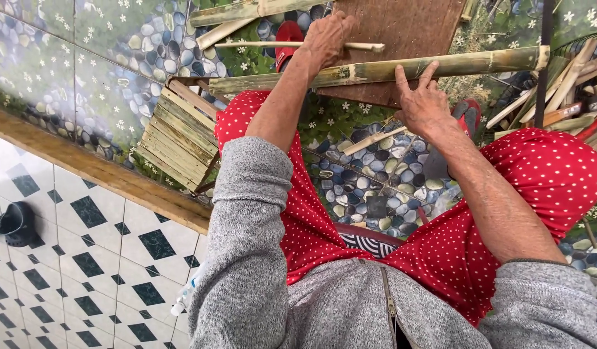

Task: A person is sitting on the floor and using a hand saw to cut a bamboo stalk into smaller pieces.

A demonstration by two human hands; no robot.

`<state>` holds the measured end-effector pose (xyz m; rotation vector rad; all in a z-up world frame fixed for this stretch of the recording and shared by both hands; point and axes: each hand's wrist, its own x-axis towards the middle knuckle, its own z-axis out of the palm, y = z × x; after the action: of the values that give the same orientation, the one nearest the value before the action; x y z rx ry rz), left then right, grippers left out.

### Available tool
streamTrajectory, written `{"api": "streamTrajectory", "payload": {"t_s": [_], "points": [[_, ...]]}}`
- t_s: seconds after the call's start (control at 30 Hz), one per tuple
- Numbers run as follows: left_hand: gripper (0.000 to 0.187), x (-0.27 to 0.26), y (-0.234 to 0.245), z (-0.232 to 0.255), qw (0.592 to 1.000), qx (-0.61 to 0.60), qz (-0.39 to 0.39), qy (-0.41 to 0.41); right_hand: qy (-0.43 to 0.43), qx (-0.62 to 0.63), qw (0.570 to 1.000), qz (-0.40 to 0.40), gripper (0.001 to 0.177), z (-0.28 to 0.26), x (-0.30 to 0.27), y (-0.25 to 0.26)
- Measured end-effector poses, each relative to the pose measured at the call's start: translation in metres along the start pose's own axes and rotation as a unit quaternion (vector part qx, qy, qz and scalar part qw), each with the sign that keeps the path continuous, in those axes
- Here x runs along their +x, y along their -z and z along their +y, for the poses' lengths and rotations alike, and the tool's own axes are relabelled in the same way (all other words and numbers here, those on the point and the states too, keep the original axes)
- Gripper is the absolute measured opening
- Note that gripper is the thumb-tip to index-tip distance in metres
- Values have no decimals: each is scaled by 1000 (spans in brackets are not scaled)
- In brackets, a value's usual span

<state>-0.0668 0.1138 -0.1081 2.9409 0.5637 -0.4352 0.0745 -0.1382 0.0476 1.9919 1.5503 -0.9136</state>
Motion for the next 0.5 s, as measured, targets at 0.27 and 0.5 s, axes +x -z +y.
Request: {"api": "streamTrajectory", "payload": {"t_s": [0.27, 0.5], "points": [[41, -8, 25, -10, 990, -136, 31, 26, 4, 4, 1000, 2, 102, 0, 0, 0], [47, -1, 26, -22, 995, -98, -12, -6, 15, 19, 999, 31, 104, 2, 3, -7]]}}
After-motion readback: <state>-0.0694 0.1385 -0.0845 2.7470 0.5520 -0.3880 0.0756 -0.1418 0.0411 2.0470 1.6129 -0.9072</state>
